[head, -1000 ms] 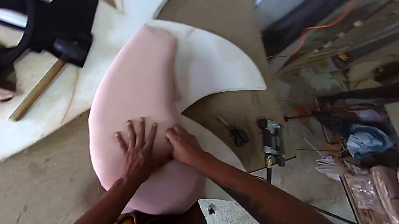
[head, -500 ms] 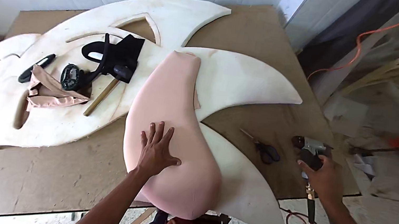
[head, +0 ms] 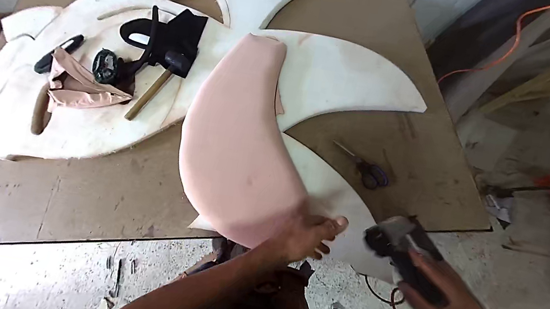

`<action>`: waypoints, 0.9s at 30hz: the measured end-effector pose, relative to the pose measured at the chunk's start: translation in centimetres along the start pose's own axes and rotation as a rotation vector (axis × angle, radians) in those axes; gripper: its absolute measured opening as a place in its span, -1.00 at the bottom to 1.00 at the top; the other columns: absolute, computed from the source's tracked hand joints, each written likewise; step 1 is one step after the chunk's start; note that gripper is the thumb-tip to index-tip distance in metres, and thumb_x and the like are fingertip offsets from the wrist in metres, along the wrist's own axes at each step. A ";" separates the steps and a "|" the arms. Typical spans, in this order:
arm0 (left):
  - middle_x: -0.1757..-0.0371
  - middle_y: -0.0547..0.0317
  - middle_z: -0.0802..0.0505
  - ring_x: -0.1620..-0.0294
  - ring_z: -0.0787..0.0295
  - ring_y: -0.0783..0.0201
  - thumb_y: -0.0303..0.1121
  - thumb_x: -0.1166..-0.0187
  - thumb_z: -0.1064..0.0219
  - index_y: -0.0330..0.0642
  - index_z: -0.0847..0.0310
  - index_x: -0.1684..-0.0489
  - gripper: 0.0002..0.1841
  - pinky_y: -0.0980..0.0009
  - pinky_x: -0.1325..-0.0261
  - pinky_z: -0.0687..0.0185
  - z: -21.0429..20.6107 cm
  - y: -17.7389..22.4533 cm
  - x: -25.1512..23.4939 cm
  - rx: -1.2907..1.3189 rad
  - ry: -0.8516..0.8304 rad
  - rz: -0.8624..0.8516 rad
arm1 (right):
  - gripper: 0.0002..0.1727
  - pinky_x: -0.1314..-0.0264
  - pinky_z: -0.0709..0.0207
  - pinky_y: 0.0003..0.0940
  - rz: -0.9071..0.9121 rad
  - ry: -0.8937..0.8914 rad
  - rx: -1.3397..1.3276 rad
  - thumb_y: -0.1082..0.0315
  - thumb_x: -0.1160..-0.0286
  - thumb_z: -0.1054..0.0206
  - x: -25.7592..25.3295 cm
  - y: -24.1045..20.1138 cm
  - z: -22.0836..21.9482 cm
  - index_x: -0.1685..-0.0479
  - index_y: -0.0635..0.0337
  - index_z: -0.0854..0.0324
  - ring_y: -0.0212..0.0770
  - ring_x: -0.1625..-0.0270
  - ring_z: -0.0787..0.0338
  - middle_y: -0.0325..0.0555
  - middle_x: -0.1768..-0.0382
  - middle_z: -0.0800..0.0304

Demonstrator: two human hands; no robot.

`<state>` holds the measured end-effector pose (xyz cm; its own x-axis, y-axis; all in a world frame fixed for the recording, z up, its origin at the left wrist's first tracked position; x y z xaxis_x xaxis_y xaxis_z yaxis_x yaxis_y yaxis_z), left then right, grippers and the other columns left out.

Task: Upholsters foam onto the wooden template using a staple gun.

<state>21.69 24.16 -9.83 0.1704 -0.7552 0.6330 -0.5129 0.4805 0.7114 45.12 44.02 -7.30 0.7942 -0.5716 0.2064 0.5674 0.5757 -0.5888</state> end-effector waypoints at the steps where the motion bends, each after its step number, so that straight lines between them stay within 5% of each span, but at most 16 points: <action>1: -0.28 -0.11 -0.82 -0.17 -0.86 -0.01 0.20 -0.71 -0.16 -0.18 -0.53 -0.52 -0.33 0.02 -0.21 -0.79 -1.0 -0.5 0.7 0.023 -0.078 0.047 | -0.30 -0.34 -0.65 0.17 0.050 -0.006 0.024 0.08 -0.29 -0.57 2.2 -2.8 -1.4 -0.58 -0.19 -0.62 0.02 -0.30 -0.74 0.05 -0.31 -0.74; 3: -0.09 -0.10 -0.89 -0.01 -0.93 0.03 -0.01 -0.66 -0.37 -0.31 -0.55 -0.39 -0.45 0.07 -0.11 -0.90 -2.2 -1.5 3.0 0.086 -0.168 0.063 | -0.37 -0.21 -0.69 0.13 0.121 0.018 0.053 0.11 -0.34 -0.53 5.1 -7.2 -4.4 -0.53 -0.27 -0.66 -0.02 -0.17 -0.77 -0.02 -0.15 -0.78; 5: 0.07 -0.10 -0.92 0.11 -0.96 0.07 -0.18 -0.61 -0.44 -0.39 -0.61 -0.24 -0.56 0.14 -0.06 -0.93 -1.3 -2.6 5.2 0.145 -0.120 0.012 | -0.47 -0.28 -0.72 -0.03 0.128 0.123 0.024 0.01 -0.43 -0.48 7.0 -9.3 -6.9 -0.46 -0.31 -0.71 -0.17 -0.25 -0.76 -0.19 -0.21 -0.79; 7: 0.12 -0.05 -0.93 0.12 -0.95 0.11 -0.24 -0.58 -0.46 -0.37 -0.63 -0.17 -0.62 0.17 -0.05 -0.93 0.3 -3.9 7.1 0.146 -0.042 -0.042 | -0.63 -0.35 -0.72 -0.17 0.161 0.313 -0.152 0.05 -0.47 -0.51 9.6 -11.6 -8.1 -0.23 -0.11 -0.82 -0.20 -0.34 -0.74 -0.17 -0.26 -0.78; 9: 0.13 -0.08 -0.93 0.13 -0.95 0.10 -0.28 -0.57 -0.44 -0.38 -0.65 -0.14 -0.65 0.16 -0.05 -0.91 1.6 -4.5 8.6 0.206 -0.003 -0.106 | -0.88 -0.16 -0.74 -0.30 0.182 0.451 -0.355 0.12 -0.55 -0.44 12.6 -14.5 -9.2 0.13 -0.11 -0.78 -0.29 -0.15 -0.78 -0.31 -0.02 -0.80; 10: 0.09 -0.16 -0.92 0.09 -0.95 0.02 -0.33 -0.62 -0.39 -0.43 -0.62 -0.18 -0.66 0.11 -0.10 -0.92 1.9 -4.5 9.4 0.289 -0.032 -0.133 | -0.82 -0.06 -0.74 -0.34 0.166 0.437 -0.444 0.03 -0.64 -0.35 13.9 -15.7 -10.4 0.23 -0.17 -0.73 -0.34 -0.04 -0.79 -0.38 0.09 -0.81; 12: 0.01 -0.33 -0.89 0.01 -0.94 -0.14 -0.37 -0.67 -0.29 -0.49 -0.51 -0.28 -0.63 -0.02 -0.21 -0.87 1.9 -3.8 10.8 0.450 -0.183 -0.203 | -0.51 -0.03 -0.78 -0.15 0.103 0.364 -0.673 -0.20 -0.65 -0.26 14.3 -17.1 -13.7 0.04 0.05 -0.76 -0.14 0.01 -0.84 -0.15 0.07 -0.85; 14: 0.07 -0.34 -0.88 0.07 -0.92 -0.13 -0.33 -0.58 -0.34 -0.47 -0.53 -0.25 -0.60 -0.03 -0.15 -0.85 1.8 -3.0 11.6 0.497 -0.324 -0.284 | -0.14 -0.01 -0.80 0.01 0.025 0.448 -0.940 -0.40 -0.49 -0.27 12.0 -18.7 -15.3 -0.42 0.23 -0.47 0.02 -0.02 -0.85 0.06 -0.10 -0.80; 16: 0.12 -0.16 -0.89 0.13 -0.91 0.05 -0.18 -0.58 -0.38 -0.39 -0.57 -0.23 -0.55 0.08 -0.09 -0.85 1.9 -2.4 12.2 0.442 -0.419 -0.396 | -0.19 0.39 -0.77 -0.27 0.017 0.711 -1.146 -0.33 -0.40 -0.42 8.8 -21.8 -14.0 -0.53 -0.01 -0.48 -0.21 0.33 -0.81 -0.10 0.01 -0.82; 17: 0.09 -0.01 -0.87 0.08 -0.85 0.20 -0.03 -0.61 -0.35 -0.34 -0.60 -0.24 -0.49 0.18 -0.13 -0.80 2.3 -2.2 12.2 0.365 -0.421 -0.455 | -0.40 0.49 -0.64 -0.43 0.063 0.818 -1.188 -0.16 -0.48 -0.47 7.4 -23.5 -13.0 -0.40 -0.04 -0.58 -0.32 0.38 -0.72 -0.14 0.00 -0.78; 18: 0.03 0.09 -0.86 0.00 -0.81 0.30 0.16 -0.63 -0.25 -0.28 -0.63 -0.24 -0.39 0.23 -0.20 -0.74 3.1 -1.9 11.8 0.262 -0.383 -0.526 | -0.62 0.32 -0.70 -0.43 0.137 0.848 -1.176 0.04 -0.52 -0.47 6.0 -24.5 -12.0 -0.20 -0.03 -0.60 -0.31 0.18 -0.75 -0.13 -0.15 -0.72; 19: -0.05 0.16 -0.85 -0.11 -0.77 0.35 0.24 -0.71 -0.07 -0.21 -0.66 -0.24 -0.35 0.24 -0.29 -0.69 4.8 -1.5 11.0 0.115 -0.295 -0.613 | -0.75 -0.13 -0.74 -0.22 0.248 0.792 -1.157 0.24 -0.51 -0.45 4.6 -25.0 -11.0 -0.06 0.05 -0.60 -0.12 -0.24 -0.72 -0.03 -0.32 -0.65; 21: -0.19 0.21 -0.85 -0.29 -0.74 0.33 0.04 -0.83 -0.04 -0.09 -0.74 -0.29 -0.52 0.18 -0.44 -0.67 10.2 -0.6 8.1 -0.313 0.077 -0.803 | -0.82 -0.50 -0.56 0.03 0.355 0.589 -1.074 0.40 -0.38 -0.51 1.4 -24.5 -9.8 0.11 0.10 -0.67 0.09 -0.57 -0.51 0.07 -0.47 -0.58; 22: -0.24 0.25 -0.84 -0.37 -0.70 0.29 0.03 -0.75 -0.22 0.01 -0.76 -0.28 -0.60 0.12 -0.49 -0.64 13.4 -0.8 6.1 -0.546 0.323 -0.823 | -0.82 -0.50 -0.57 0.05 0.340 0.497 -1.038 0.41 -0.34 -0.52 0.0 -23.9 -9.6 0.14 0.09 -0.68 0.11 -0.56 -0.53 0.06 -0.46 -0.60; 24: -0.51 0.22 -0.71 -0.67 -0.44 0.06 0.23 -0.54 -0.37 0.14 -0.70 -0.38 -0.45 -0.15 -0.67 -0.35 19.4 -1.4 2.3 -0.928 0.662 -0.702 | -0.79 -0.47 -0.58 0.16 0.273 0.433 -1.074 0.49 -0.35 -0.41 -3.1 -22.6 -10.7 0.04 0.17 -0.66 0.14 -0.42 -0.66 0.08 -0.25 -0.74; 27: -0.90 0.17 -0.20 -0.94 0.22 -0.17 0.49 -0.28 -0.36 0.33 -0.37 -0.73 -0.08 -0.46 -0.80 0.37 24.1 -2.6 -1.0 -1.217 0.765 -0.459 | -0.81 -0.16 -0.75 0.07 0.119 0.416 -0.941 0.46 -0.38 -0.34 -7.8 -20.5 -14.8 0.05 0.16 -0.65 0.02 -0.05 -0.85 -0.02 0.11 -0.85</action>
<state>2.53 12.92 -19.66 0.6990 -0.7149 0.0206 0.6303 0.6294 0.4545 24.12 27.99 -8.44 0.5942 -0.8009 -0.0742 -0.0516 0.0541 -0.9972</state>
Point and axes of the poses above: each hand's wrist, its own x-axis away from the middle knuckle, its own z-axis out of the back of the hand, y = z × x, the point moved 2 cm from there along -x, towards the middle knuckle
